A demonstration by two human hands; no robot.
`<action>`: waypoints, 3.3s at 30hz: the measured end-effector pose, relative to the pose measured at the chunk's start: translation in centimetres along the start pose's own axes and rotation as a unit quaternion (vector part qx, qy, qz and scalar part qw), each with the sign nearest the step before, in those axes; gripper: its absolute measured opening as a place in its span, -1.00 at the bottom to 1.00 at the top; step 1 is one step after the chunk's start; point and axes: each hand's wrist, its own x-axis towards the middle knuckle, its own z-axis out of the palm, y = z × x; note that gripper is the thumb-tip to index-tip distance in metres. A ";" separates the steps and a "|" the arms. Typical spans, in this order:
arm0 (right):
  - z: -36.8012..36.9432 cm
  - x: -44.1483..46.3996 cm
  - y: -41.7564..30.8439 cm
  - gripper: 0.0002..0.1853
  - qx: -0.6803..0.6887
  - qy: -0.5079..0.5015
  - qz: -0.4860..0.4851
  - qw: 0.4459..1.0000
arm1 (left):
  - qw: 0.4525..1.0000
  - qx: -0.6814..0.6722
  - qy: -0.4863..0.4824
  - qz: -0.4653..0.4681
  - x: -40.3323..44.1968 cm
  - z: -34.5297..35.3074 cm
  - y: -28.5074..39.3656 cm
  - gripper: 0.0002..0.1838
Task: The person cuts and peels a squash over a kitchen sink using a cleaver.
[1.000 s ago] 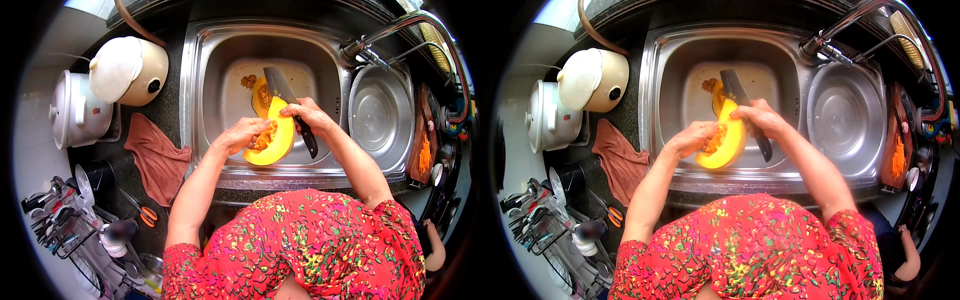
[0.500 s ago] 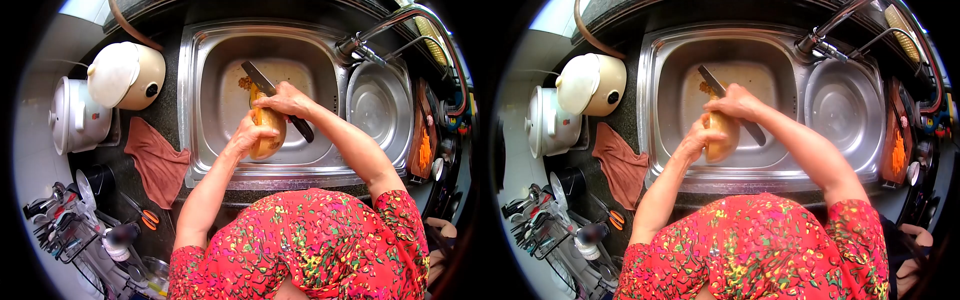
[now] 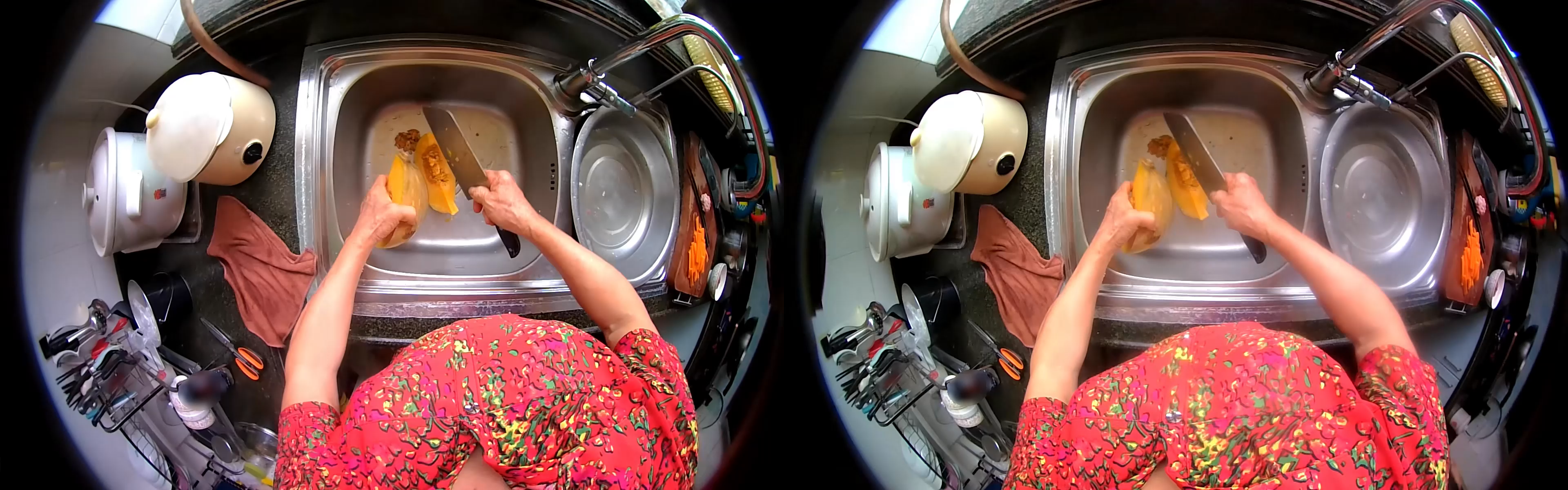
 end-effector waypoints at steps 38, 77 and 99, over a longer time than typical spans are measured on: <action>2.6 2.5 1.9 -0.86 -0.203 -0.034 0.055 0.977 | 0.973 0.135 0.000 -0.190 7.3 4.3 -5.2 -0.53; 0.9 6.9 -5.3 -0.83 -0.258 -0.278 0.148 0.913 | 0.964 0.170 -0.046 -0.197 6.5 4.8 -4.2 -0.40; 2.5 5.0 -1.0 -0.77 -0.151 -0.038 0.047 0.987 | 0.976 -0.168 0.033 -0.135 4.0 -0.4 -1.2 -0.50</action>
